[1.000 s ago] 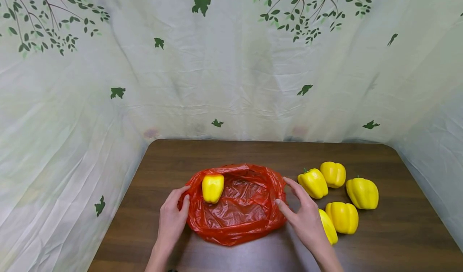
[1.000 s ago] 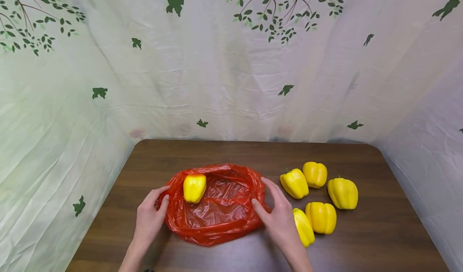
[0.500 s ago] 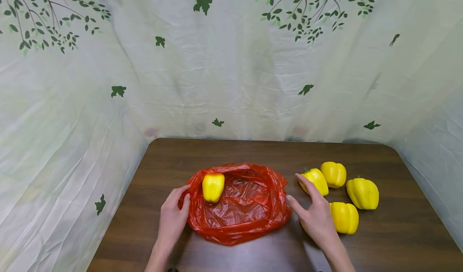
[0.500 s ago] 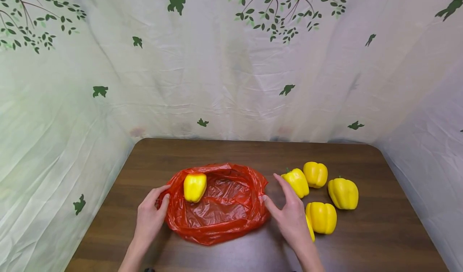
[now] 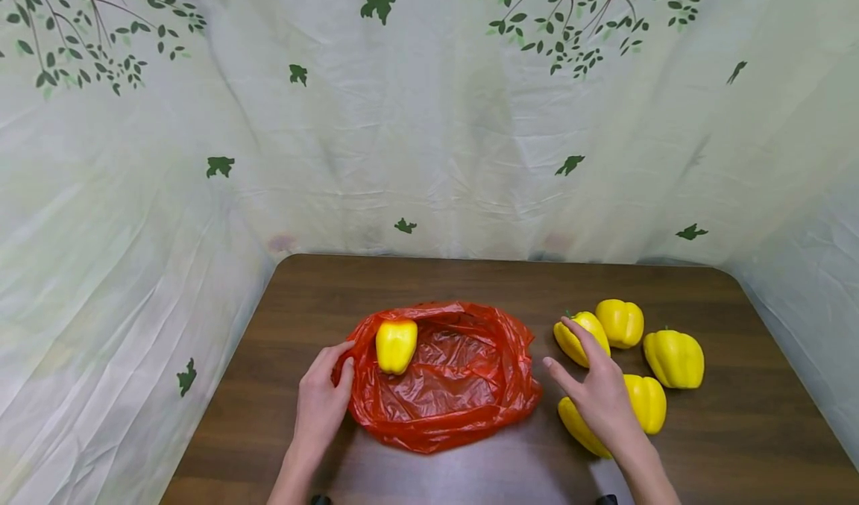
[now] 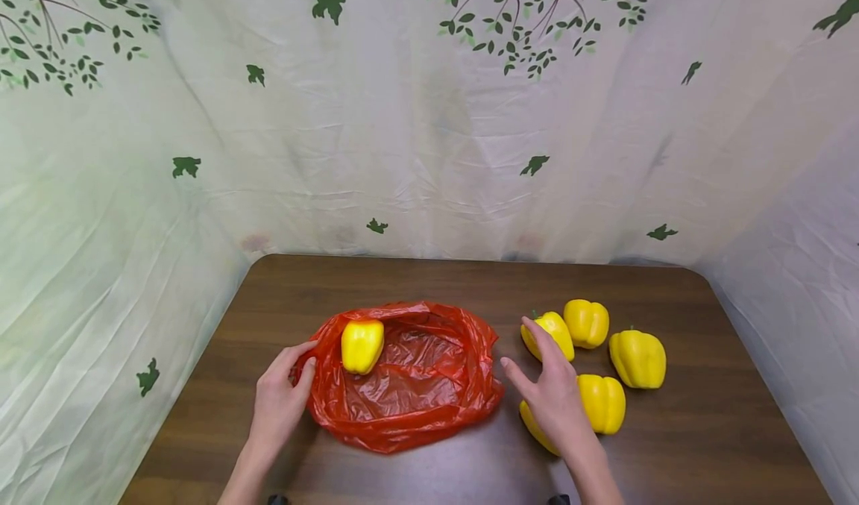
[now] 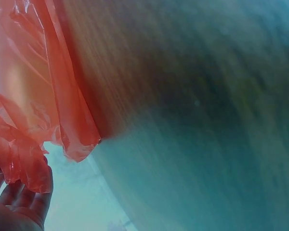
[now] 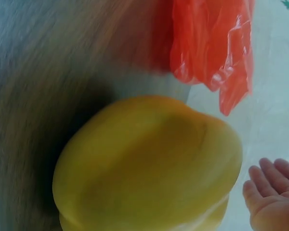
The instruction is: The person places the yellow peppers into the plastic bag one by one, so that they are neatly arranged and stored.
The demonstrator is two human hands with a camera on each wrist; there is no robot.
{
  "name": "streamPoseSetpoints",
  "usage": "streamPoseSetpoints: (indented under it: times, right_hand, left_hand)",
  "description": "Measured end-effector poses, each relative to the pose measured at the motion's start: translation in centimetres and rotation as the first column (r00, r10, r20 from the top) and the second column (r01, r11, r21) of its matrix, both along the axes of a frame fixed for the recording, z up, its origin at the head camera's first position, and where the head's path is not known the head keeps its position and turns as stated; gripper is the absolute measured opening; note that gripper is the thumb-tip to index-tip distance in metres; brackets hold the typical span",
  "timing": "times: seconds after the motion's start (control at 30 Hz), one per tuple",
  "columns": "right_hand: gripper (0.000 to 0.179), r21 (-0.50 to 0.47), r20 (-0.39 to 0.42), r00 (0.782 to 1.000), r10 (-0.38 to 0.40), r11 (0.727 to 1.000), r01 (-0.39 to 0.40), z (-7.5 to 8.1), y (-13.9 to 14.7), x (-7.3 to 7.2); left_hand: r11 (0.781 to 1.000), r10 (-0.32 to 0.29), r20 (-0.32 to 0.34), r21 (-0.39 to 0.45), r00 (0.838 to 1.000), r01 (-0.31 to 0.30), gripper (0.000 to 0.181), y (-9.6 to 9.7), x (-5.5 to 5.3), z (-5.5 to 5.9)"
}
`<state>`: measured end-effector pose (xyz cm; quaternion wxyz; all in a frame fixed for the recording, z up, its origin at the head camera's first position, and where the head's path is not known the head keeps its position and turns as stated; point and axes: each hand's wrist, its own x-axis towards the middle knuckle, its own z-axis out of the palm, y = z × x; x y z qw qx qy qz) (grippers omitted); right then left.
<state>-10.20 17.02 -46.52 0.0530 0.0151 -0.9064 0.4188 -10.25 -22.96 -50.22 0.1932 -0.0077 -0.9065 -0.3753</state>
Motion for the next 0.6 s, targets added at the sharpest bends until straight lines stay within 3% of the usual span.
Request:
streamPoseSetpoints:
  times: [0.33,0.6]
  right_hand:
    - [0.068,0.036,-0.043,0.999,0.006,0.999,-0.005,-0.4,1.2,-0.9]
    - [0.071,0.055,-0.002,1.000,-0.003,0.999,0.003,-0.6,2.0,-1.5]
  left_hand:
    - [1.000,0.000,-0.006,-0.006,1.000,0.000,0.030,-0.1,0.0,-0.1]
    - [1.000,0.008,0.001,-0.012,1.000,-0.008,0.029,0.0,0.1,0.0]
